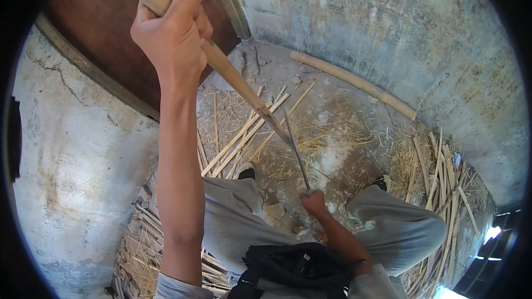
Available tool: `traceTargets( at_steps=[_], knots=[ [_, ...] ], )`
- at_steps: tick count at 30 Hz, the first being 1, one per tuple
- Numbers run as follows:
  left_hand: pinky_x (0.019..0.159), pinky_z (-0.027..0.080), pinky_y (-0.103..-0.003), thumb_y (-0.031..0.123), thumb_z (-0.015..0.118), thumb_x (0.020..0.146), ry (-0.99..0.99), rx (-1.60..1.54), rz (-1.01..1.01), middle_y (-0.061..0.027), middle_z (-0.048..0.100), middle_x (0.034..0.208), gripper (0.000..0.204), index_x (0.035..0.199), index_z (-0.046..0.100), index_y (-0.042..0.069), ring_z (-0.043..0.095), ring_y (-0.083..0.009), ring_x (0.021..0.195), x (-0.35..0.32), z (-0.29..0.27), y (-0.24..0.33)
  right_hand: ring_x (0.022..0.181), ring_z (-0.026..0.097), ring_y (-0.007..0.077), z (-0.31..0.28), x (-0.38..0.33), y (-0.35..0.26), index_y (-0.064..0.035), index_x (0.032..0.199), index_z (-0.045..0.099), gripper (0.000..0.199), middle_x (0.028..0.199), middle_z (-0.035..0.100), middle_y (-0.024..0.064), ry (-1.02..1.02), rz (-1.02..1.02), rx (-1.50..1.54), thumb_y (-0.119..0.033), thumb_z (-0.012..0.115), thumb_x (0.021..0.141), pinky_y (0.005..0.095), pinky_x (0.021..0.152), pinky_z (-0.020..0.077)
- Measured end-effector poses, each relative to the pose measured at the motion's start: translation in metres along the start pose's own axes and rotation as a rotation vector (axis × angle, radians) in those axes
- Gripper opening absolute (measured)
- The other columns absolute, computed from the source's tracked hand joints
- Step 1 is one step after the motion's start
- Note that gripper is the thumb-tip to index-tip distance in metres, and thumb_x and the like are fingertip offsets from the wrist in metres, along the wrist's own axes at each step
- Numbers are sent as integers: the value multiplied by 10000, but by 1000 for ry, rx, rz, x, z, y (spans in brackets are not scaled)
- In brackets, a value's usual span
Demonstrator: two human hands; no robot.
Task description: The person processes bamboo by splitting bamboo sticks and shaving bamboo strips with a knife.
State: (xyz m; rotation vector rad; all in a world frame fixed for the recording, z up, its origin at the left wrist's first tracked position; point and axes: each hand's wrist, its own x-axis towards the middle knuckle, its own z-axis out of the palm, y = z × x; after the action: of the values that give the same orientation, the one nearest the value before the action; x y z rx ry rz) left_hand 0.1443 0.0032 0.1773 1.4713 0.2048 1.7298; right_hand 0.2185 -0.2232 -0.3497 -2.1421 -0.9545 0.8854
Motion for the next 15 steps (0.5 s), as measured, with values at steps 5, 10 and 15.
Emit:
traceTargets(
  at_steps=[5, 10, 15],
  knots=[
    [349, 313, -247, -38, 615, 787, 9, 116, 19, -26, 481, 547, 164, 802, 470, 36, 404, -81, 372, -10, -3, -4, 763, 659, 416, -7, 19, 98, 17, 791, 669, 300, 755, 651, 261, -239, 127, -243, -275, 631, 733, 465, 705, 522],
    [354, 331, -252, -33, 634, 775, 3, 148, 44, -23, 486, 550, 171, 811, 479, 30, 421, -84, 375, -10, -7, -10, 534, 614, 224, -34, 3, -59, 13, 669, 601, 206, 560, 583, 168, 112, -121, 33, -180, 629, 736, 395, 540, 463],
    [353, 322, -246, -36, 631, 782, 35, 34, -10, -9, 476, 550, 167, 817, 484, 35, 412, -78, 380, -14, 6, 1, 508, 556, 245, -78, -7, -131, 28, 669, 593, 295, 577, 588, 164, 71, -197, 234, -246, 665, 755, 394, 520, 433]
  ],
)
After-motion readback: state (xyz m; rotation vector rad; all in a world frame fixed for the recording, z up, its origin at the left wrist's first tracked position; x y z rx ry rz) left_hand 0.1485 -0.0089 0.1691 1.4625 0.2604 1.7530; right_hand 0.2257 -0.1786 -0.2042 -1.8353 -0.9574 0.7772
